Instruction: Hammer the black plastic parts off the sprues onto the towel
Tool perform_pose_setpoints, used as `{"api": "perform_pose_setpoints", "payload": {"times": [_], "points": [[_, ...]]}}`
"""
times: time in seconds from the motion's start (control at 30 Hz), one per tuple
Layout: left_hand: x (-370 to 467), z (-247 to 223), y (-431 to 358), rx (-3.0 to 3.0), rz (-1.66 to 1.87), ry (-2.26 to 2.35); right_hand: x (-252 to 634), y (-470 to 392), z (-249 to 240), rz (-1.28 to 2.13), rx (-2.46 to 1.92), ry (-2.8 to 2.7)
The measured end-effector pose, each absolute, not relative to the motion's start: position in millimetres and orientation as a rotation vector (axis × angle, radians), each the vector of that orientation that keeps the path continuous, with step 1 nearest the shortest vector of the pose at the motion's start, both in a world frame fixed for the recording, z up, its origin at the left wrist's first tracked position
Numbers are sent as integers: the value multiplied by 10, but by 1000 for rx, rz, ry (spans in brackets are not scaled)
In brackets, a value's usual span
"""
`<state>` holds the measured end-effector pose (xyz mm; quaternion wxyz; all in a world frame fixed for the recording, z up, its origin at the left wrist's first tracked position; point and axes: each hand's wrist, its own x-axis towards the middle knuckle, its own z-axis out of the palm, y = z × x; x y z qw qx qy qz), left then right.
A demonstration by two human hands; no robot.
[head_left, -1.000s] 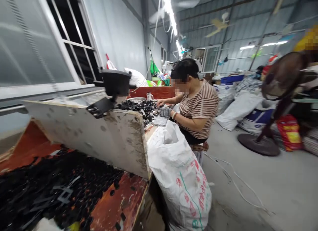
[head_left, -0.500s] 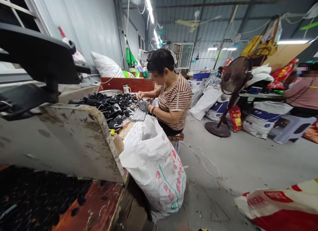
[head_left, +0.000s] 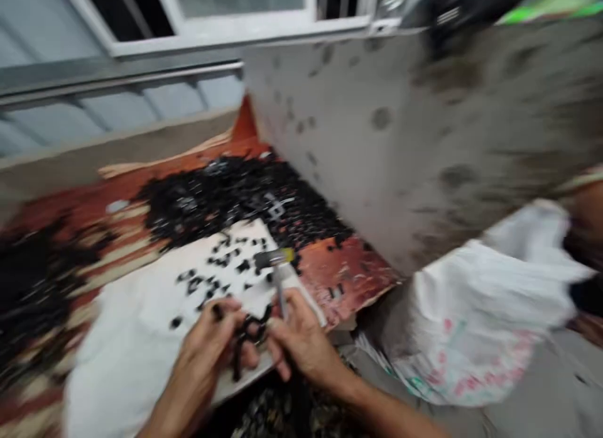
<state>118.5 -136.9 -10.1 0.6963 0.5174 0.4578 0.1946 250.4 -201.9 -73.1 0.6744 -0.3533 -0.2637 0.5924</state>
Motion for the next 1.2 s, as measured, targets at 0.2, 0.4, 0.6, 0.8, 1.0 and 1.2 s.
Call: {"api": "perform_pose_setpoints", "payload": {"times": [0.2,0.4,0.6,0.8,1.0,1.2], "points": [[1270,-167,-1402,928,490,965,2483,-2057,-656,1344,-881,-574],[1152,-176,-1378,894,523,951,2479,-2087,-626,1324,-955,-593],[567,13,-1054,923,817,1246,2485,-2103,-668,1262,-989,-585],[263,62,-749,786,910,1356,2436,-2105,-647,1237,-1003,-593],[381,23,-755,742,773,1301,2440,-2099,-611,1226,-1020,-592],[356,-11,-898,776,650,1215,2440,-2094,-626,1230,-1017,-596]]}}
